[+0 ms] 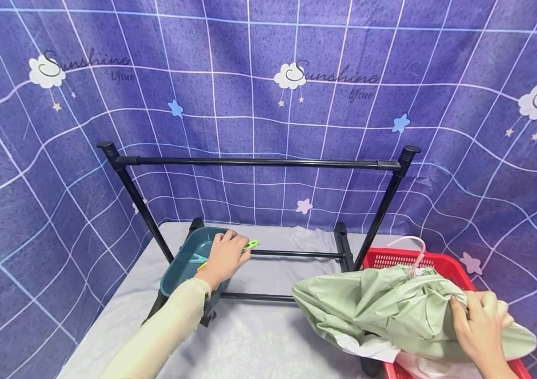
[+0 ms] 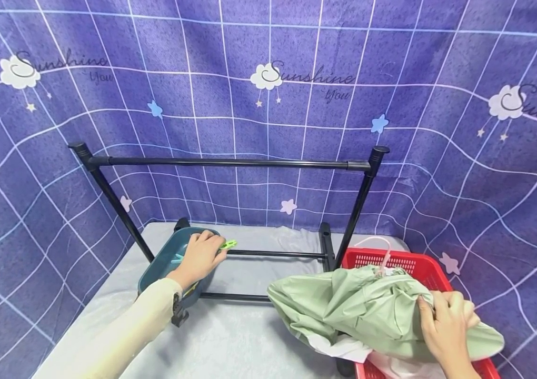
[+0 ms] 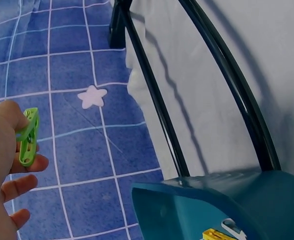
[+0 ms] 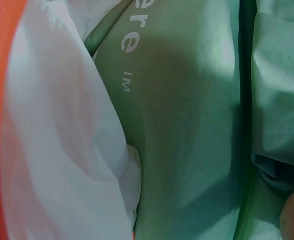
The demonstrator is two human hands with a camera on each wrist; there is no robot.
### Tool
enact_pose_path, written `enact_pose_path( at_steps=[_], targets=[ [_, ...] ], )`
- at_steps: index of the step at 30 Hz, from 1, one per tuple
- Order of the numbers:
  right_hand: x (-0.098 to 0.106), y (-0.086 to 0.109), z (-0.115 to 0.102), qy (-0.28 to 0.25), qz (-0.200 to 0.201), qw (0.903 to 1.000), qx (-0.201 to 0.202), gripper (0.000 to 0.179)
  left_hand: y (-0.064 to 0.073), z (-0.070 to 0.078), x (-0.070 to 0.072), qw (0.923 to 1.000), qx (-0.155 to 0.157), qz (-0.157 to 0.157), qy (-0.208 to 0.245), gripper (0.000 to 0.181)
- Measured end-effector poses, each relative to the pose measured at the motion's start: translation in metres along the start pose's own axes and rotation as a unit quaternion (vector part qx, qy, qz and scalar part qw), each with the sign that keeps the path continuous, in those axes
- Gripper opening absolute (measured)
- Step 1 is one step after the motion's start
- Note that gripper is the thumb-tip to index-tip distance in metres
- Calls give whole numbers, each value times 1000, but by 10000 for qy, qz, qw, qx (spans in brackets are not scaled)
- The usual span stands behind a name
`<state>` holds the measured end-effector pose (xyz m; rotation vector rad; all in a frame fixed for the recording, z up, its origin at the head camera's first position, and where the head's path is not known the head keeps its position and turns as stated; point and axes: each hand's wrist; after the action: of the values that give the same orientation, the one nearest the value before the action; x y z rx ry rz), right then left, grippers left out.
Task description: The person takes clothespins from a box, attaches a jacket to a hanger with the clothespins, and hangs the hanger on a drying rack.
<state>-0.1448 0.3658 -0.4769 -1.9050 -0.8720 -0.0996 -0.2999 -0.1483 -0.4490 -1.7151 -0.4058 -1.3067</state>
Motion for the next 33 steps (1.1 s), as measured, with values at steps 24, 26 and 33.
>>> enact_pose_path(
  at_steps=[24, 26, 33],
  targets=[
    [0, 1, 2, -5, 65, 9999, 95, 19, -6, 25, 12, 9979, -579, 223, -177, 12],
    [0, 1, 3, -14, 77, 9999, 117, 19, -6, 26, 12, 9977, -619, 237, -137, 12],
    [-1, 0, 2, -36, 36, 10000, 50, 13, -6, 32, 15, 9966, -755, 316, 22, 11]
  ],
)
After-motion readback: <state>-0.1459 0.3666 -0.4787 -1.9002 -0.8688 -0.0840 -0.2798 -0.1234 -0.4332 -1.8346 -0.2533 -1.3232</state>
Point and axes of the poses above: each hand's wrist, its own y-axis away from the middle knuckle, its own x-axis out of the back of the hand, z = x × y, and after that the axes turned 6 degrees about -x, right-handed
